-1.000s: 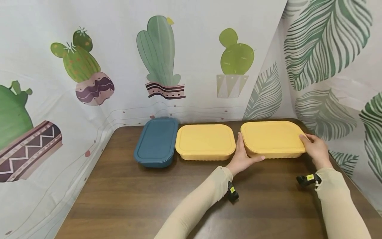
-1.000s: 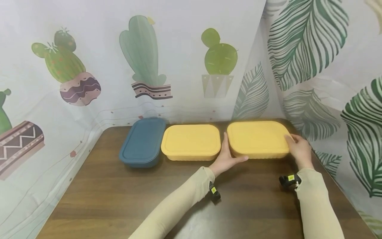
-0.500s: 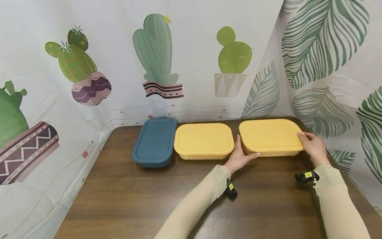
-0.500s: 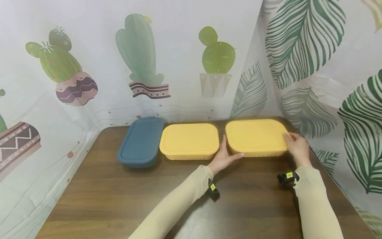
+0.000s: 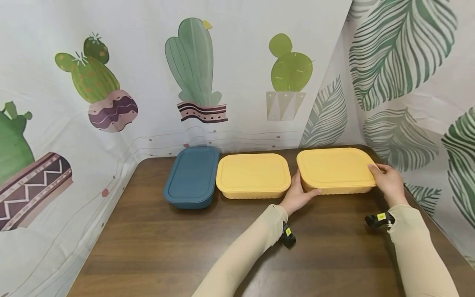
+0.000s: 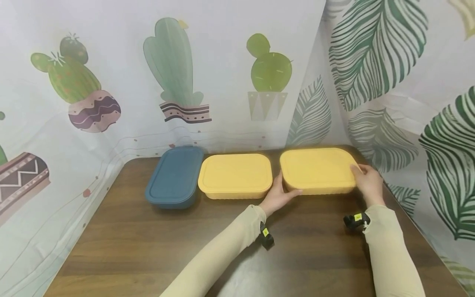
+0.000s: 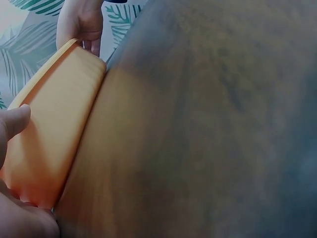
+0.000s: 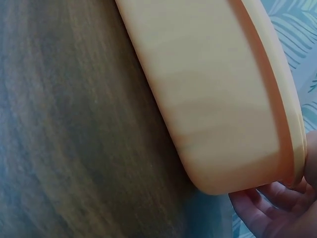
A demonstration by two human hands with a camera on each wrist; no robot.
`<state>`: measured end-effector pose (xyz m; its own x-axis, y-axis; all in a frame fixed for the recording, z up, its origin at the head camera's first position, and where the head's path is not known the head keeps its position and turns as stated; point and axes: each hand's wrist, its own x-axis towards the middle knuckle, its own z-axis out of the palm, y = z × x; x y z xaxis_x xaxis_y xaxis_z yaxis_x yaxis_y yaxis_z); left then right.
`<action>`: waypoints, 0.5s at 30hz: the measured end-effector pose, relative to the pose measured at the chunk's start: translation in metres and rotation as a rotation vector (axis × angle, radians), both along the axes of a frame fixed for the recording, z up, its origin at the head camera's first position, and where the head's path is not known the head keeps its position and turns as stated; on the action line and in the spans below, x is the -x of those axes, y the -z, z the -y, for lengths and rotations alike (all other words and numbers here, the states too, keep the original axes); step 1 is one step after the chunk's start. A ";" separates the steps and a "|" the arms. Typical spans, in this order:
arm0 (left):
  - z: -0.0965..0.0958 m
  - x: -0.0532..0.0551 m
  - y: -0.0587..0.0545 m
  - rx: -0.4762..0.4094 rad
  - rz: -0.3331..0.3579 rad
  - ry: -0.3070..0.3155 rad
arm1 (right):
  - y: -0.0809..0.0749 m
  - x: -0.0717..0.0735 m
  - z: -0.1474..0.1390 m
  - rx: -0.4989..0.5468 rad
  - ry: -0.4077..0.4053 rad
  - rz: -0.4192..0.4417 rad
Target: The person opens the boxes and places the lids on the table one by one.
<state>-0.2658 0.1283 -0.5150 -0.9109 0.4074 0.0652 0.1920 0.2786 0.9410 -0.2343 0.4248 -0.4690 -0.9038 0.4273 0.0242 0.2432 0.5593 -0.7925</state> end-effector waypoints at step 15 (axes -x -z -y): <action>0.001 0.003 0.002 -0.066 0.073 -0.010 | -0.005 0.007 -0.001 -0.300 -0.057 -0.042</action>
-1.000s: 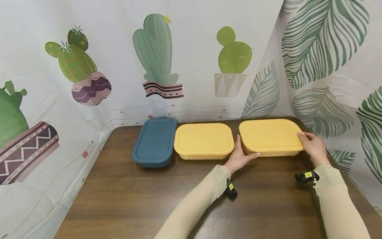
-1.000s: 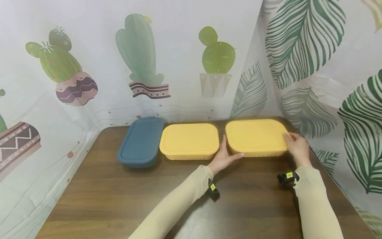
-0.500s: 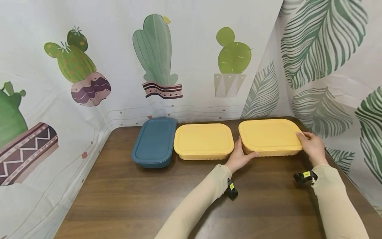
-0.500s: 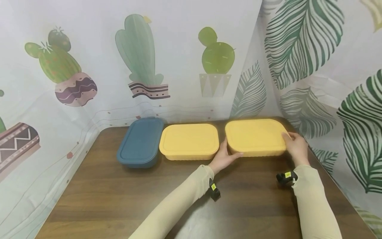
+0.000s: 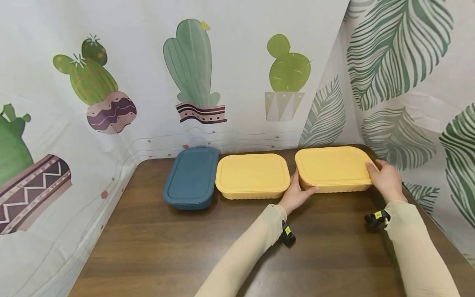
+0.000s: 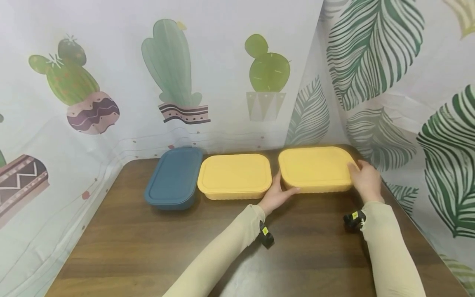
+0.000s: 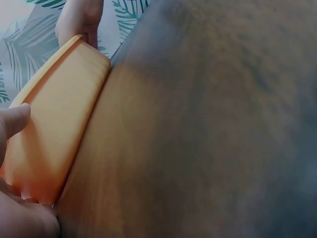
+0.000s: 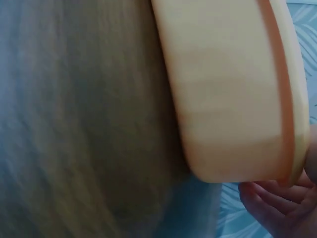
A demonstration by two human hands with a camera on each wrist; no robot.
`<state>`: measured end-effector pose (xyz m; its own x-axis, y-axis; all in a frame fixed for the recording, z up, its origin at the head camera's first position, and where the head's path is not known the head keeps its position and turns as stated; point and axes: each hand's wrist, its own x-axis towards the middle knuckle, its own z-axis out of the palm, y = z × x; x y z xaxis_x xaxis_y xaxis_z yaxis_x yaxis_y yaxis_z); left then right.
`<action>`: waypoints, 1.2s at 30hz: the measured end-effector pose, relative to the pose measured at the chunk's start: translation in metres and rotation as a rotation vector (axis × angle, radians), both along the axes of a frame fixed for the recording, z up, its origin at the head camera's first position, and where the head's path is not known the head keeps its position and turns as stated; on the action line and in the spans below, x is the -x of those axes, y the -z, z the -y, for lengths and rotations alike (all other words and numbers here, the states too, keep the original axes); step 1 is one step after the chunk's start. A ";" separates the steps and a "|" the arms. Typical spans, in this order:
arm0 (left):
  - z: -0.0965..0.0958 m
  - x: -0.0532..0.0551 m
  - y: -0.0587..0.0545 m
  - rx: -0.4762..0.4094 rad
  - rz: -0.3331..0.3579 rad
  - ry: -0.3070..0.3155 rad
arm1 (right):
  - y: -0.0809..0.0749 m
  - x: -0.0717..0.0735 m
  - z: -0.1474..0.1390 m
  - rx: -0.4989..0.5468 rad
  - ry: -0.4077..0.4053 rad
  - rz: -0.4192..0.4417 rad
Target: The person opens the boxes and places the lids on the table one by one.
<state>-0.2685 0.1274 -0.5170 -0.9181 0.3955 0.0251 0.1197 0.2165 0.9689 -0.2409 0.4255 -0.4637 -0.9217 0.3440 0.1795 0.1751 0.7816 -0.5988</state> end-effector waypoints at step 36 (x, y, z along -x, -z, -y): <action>0.000 0.001 -0.003 0.026 0.002 0.014 | -0.021 -0.018 0.063 -0.247 -0.634 -0.019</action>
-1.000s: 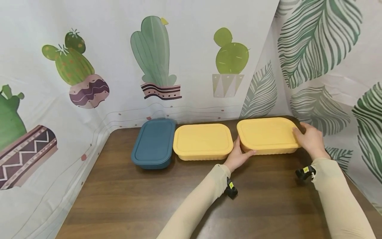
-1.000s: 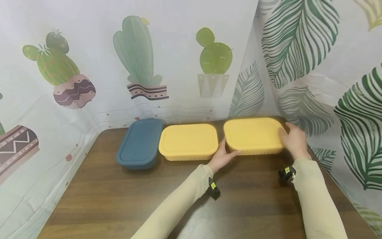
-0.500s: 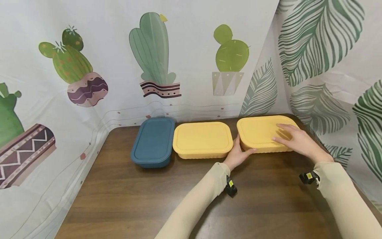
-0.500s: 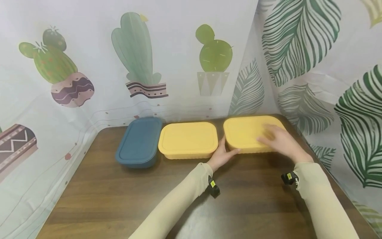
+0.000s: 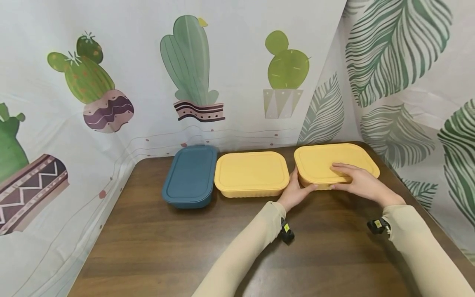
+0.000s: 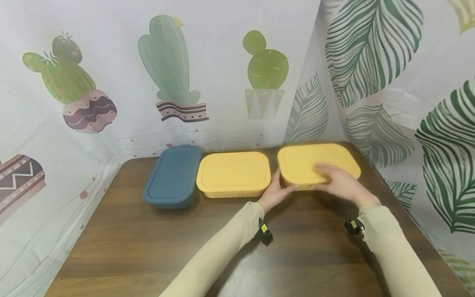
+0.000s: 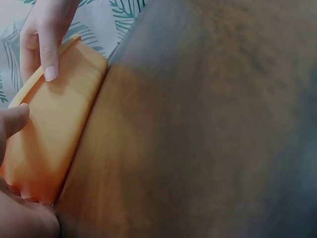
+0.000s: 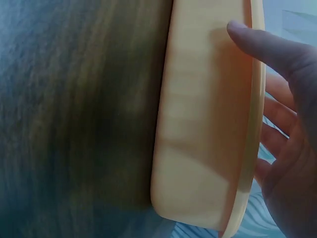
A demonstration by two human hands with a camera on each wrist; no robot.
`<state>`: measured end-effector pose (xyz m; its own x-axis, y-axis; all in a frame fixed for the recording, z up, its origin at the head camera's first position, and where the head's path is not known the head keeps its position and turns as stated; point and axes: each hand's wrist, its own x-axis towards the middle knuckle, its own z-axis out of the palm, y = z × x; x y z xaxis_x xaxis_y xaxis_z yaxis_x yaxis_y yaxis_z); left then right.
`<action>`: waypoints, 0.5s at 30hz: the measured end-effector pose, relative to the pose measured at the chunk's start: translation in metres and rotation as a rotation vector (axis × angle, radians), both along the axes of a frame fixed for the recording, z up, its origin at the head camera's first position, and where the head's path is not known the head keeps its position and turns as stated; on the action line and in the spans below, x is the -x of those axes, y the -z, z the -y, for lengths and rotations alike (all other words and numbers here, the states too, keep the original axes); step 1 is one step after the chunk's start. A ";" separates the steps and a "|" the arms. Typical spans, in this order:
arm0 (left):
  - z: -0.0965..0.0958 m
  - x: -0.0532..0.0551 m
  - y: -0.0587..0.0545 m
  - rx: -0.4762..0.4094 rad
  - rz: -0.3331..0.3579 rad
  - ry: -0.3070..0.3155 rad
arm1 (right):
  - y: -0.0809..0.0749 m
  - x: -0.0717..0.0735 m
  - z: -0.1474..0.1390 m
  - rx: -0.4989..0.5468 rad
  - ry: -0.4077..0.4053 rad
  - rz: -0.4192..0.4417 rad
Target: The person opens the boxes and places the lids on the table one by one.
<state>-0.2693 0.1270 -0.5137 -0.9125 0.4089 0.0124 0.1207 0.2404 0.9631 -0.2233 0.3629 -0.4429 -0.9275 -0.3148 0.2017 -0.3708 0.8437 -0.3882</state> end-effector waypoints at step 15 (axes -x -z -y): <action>-0.003 0.004 -0.005 0.000 -0.010 0.003 | -0.001 0.009 -0.001 0.018 0.015 -0.008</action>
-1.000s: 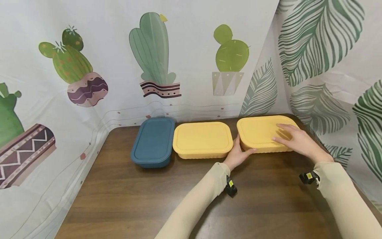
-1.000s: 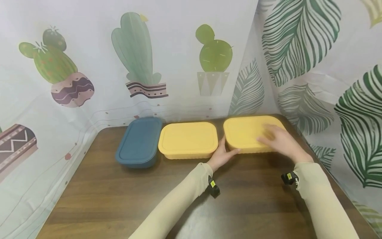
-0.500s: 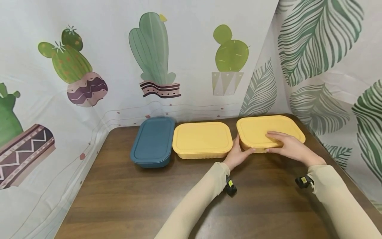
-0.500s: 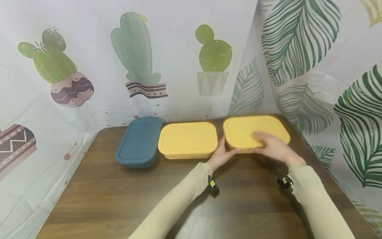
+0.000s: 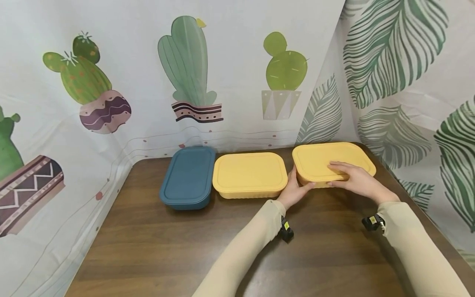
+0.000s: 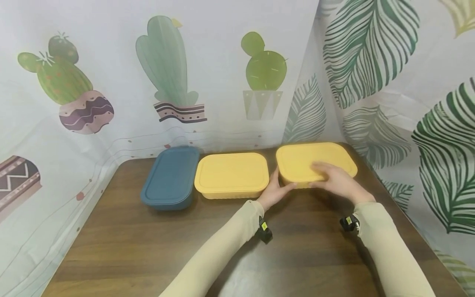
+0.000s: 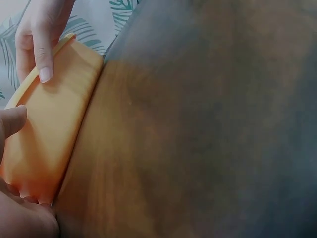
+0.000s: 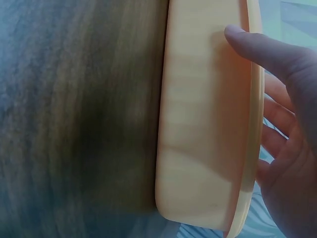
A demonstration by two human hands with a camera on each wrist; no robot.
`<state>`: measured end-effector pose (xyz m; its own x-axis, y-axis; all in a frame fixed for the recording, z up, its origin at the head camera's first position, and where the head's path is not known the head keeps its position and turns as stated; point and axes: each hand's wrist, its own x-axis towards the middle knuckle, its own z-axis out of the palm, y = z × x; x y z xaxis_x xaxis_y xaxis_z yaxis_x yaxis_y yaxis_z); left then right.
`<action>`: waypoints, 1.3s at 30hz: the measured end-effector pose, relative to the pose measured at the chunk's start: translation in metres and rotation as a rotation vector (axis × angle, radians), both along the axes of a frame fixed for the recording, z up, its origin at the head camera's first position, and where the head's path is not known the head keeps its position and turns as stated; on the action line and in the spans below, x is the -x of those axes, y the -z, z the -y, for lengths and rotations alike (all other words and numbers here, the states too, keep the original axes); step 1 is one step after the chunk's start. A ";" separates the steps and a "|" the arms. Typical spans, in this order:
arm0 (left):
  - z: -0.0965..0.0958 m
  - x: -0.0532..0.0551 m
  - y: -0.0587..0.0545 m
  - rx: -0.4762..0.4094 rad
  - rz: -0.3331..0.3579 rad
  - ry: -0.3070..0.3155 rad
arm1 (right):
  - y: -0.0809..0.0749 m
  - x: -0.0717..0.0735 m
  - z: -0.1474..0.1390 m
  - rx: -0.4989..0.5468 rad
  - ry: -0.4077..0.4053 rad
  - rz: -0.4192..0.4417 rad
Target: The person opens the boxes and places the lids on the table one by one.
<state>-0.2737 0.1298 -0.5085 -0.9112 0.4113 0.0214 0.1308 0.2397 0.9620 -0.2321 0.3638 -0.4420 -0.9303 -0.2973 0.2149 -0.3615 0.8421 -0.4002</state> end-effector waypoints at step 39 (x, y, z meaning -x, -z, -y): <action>-0.002 0.003 0.003 0.040 -0.035 0.015 | -0.022 0.002 0.002 0.013 0.016 0.141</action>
